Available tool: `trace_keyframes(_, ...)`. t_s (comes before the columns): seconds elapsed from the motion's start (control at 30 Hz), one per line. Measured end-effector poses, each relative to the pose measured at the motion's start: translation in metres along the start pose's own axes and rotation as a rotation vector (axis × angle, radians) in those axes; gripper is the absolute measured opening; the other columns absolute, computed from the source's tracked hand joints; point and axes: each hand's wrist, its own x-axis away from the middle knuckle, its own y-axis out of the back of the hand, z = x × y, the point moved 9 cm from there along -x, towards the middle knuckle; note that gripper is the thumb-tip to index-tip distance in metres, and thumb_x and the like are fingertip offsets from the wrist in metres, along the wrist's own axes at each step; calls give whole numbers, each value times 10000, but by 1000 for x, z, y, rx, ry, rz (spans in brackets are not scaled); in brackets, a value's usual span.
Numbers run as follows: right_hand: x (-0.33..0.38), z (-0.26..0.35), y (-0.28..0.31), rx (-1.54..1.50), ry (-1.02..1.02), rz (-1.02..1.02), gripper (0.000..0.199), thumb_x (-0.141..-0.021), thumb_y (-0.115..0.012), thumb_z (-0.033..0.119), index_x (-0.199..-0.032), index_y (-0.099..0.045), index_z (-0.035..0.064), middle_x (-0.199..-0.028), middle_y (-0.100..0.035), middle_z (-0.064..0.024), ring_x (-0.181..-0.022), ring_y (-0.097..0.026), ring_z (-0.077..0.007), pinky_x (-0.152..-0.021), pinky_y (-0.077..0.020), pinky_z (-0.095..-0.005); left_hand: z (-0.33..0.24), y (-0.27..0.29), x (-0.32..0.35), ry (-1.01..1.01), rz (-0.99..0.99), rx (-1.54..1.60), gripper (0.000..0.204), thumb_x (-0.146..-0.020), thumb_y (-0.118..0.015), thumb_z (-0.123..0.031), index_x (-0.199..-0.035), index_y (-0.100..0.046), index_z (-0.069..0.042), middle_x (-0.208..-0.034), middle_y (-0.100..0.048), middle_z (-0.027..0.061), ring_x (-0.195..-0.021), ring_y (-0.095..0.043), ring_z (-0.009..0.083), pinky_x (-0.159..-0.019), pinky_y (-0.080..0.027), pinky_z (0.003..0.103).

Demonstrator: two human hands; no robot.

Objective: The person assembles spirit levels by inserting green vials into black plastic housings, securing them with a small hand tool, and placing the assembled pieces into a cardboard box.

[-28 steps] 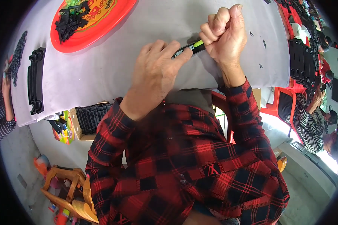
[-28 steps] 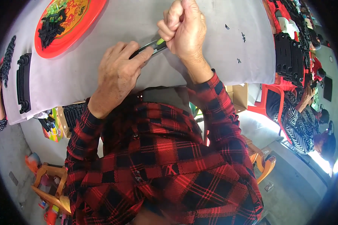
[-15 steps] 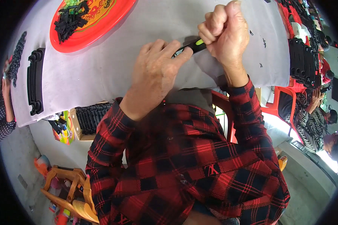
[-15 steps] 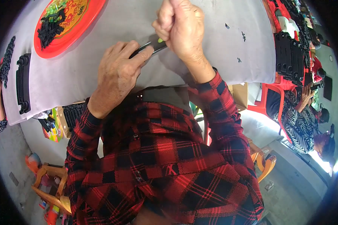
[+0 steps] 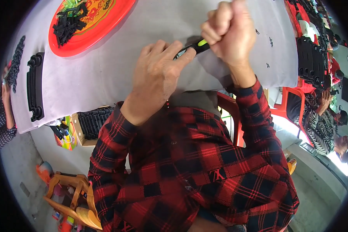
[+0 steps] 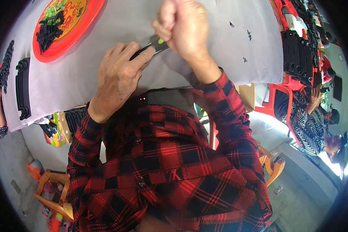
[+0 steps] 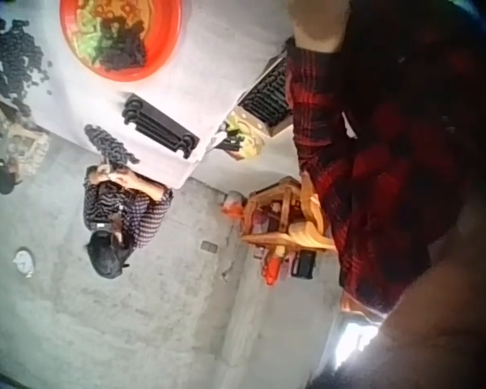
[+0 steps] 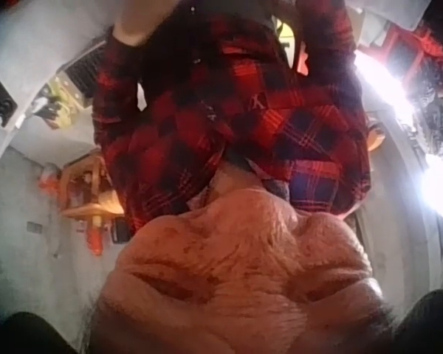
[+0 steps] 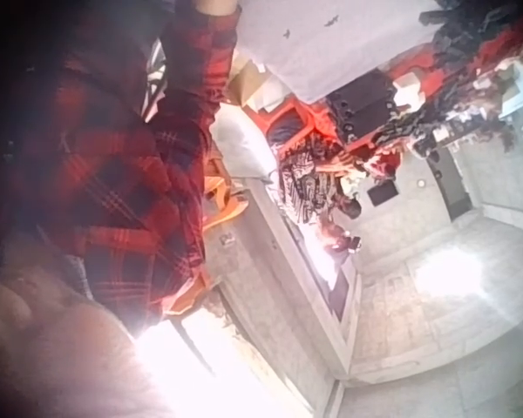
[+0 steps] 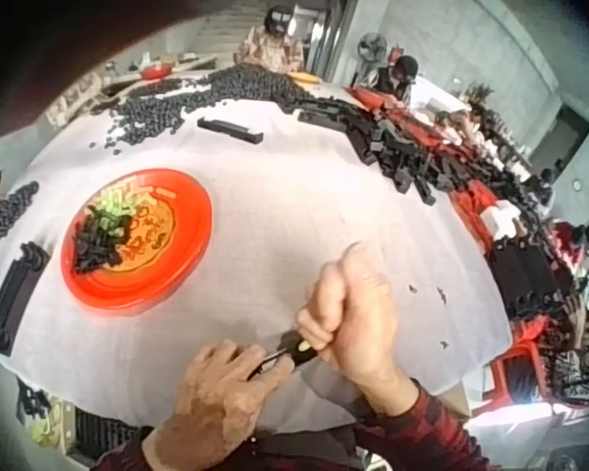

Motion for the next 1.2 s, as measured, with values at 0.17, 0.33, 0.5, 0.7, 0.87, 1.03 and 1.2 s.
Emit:
trace_keyframes(0.17,-4,-1,6,-25,-28,-22,641,-1092,-300,495,-588,-388,109,-489,-314,6,-386,-245,-110,-387,-223,-262,0,-2,-1,0,10,14,285,-809,-588,-95,-1069,-705,-93,-936,-601,28,-846,-568,218,-782,-464,362)
trace_keyframes(0.33,-3,-17,5,-19,-89,-40,637,-1094,-305,488,-597,-406,101,-495,-330,-1,-392,-254,-109,-393,-245,-267,0,-2,0,3,17,8,309,-804,-585,-84,-1085,-712,-96,-964,-614,35,-861,-574,227,-789,-466,365)
trace_keyframes(0.5,-6,-11,2,24,-119,-22,645,-1092,-312,489,-583,-399,103,-489,-328,-2,-391,-261,-112,-394,-247,-264,1,-1,1,5,0,22,321,-791,-597,-67,-1088,-714,-94,-970,-615,37,-869,-576,228,-795,-465,370)
trace_keyframes(0.7,-3,-23,13,32,-86,-35,642,-1096,-296,481,-577,-380,112,-487,-316,2,-393,-268,-114,-397,-243,-266,-2,-2,-1,-9,6,44,330,-778,-610,-49,-1089,-713,-89,-965,-610,42,-869,-574,234,-794,-465,374)
trace_keyframes(0.87,-10,5,-1,-2,-35,-4,643,-1088,-305,501,-576,-368,117,-488,-305,4,-391,-262,-113,-389,-237,-268,1,0,0,11,43,5,336,-776,-610,-44,-1094,-711,-87,-963,-607,45,-860,-570,236,-792,-465,372)
trace_keyframes(1.03,-3,-23,8,-31,-148,-64,643,-1088,-313,501,-574,-375,118,-486,-318,1,-390,-261,-116,-395,-245,-272,0,-2,-2,-11,14,44,342,-779,-598,-42,-1099,-708,-88,-969,-605,49,-856,-562,239,-782,-462,375)
trace_keyframes(1.2,-9,-14,0,74,-68,14,639,-1090,-307,493,-577,-387,119,-484,-322,0,-391,-268,-116,-398,-249,-277,2,-3,-2,5,24,36,344,-790,-586,-47,-1108,-711,-94,-968,-607,51,-855,-560,240,-766,-456,379)
